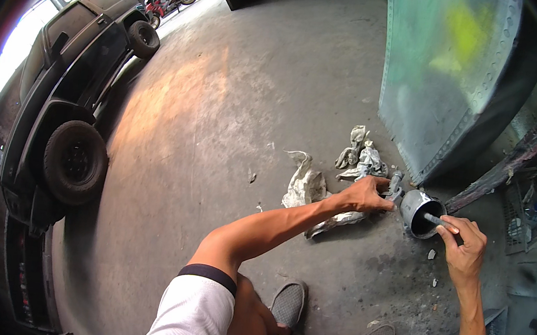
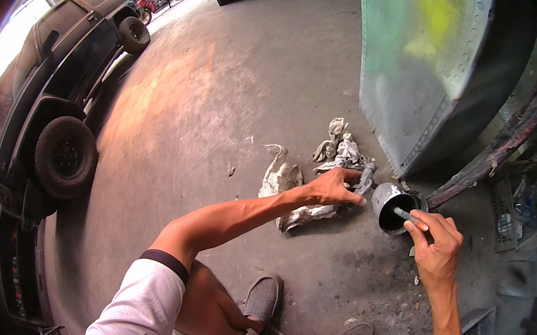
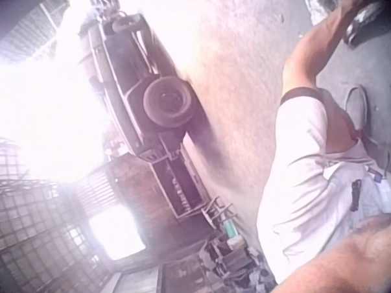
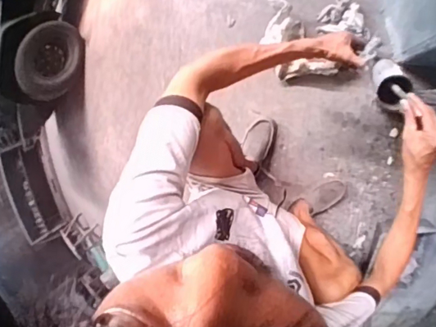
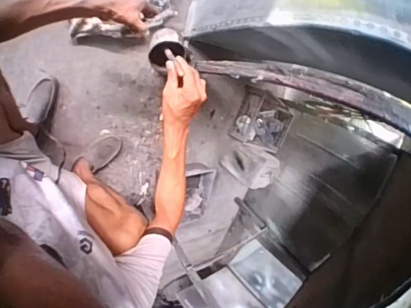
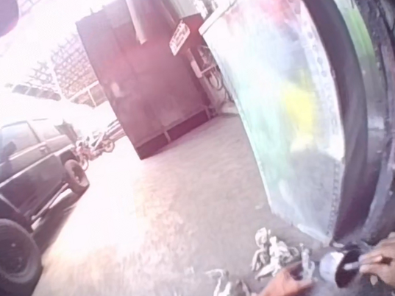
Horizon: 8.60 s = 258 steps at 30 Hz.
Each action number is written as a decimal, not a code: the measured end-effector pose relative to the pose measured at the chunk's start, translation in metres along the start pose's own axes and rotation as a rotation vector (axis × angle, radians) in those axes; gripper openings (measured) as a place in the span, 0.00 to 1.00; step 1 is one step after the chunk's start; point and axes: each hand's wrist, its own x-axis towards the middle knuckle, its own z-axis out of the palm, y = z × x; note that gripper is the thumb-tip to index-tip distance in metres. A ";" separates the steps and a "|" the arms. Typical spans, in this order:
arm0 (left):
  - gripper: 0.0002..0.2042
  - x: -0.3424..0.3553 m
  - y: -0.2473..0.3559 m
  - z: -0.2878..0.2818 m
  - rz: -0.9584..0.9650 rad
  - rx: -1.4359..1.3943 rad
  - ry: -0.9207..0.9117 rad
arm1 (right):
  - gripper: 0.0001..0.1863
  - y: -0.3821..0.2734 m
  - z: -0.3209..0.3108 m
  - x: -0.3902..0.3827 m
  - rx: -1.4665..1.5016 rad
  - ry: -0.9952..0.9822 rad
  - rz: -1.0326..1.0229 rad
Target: The person walks through a workshop and approaches a cluttered workbench. They pick up a paint can and a spray gun, then pour a liquid from a plastic bottle into the can. The person stirs the contents of the can with a stick and then pours the mixture into the spray gun's container. They continue to handle various paint cans and tools on the table.
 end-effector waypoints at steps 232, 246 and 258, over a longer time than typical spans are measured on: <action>0.35 0.008 0.004 0.023 -0.140 0.067 -0.085 | 0.08 0.046 -0.001 -0.013 -0.035 -0.006 -0.115; 0.34 0.005 0.023 0.019 -0.214 -0.057 -0.130 | 0.09 0.058 0.019 -0.016 0.039 -0.015 -0.132; 0.37 0.008 0.030 0.020 -0.182 0.031 -0.086 | 0.06 0.064 0.020 -0.022 0.096 -0.015 -0.060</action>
